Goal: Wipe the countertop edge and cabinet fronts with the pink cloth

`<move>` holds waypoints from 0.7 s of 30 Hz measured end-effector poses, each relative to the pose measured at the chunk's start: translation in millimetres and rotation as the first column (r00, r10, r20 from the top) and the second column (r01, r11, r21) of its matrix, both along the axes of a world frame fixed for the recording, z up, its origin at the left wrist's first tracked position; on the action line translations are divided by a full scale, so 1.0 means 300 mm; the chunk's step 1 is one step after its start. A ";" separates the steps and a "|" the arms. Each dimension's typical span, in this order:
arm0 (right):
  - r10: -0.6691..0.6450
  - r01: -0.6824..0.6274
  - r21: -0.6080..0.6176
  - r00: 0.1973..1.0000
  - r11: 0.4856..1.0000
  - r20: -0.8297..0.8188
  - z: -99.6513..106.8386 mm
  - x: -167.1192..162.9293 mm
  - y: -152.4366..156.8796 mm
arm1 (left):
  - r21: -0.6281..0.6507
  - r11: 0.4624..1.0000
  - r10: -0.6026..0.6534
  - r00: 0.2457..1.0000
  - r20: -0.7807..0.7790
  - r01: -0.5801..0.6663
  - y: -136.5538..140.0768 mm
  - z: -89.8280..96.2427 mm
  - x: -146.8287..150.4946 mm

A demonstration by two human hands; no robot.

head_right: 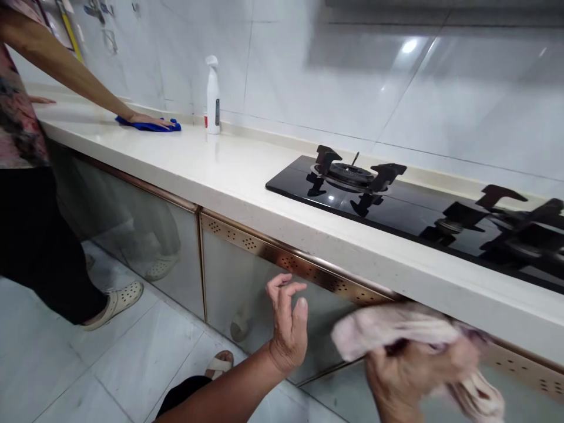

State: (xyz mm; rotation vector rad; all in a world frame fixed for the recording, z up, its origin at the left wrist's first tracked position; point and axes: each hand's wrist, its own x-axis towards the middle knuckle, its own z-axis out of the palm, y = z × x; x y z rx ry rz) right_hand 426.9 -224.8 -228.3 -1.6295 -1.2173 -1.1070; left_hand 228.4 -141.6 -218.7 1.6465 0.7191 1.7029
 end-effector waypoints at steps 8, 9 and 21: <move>-0.010 0.035 -0.106 0.973 0.994 0.230 0.070 -0.366 0.230 | 0.018 0.999 0.043 0.996 0.080 -0.044 0.020 -0.009 0.005; 0.016 0.016 -0.130 0.970 0.991 0.241 0.077 -0.390 0.244 | 0.010 0.998 0.057 0.994 0.096 -0.058 0.024 -0.013 0.006; 0.484 -0.435 -0.406 0.875 0.804 0.021 -0.194 -0.277 0.048 | 0.019 0.998 0.067 0.998 0.019 -0.067 0.024 0.027 -0.028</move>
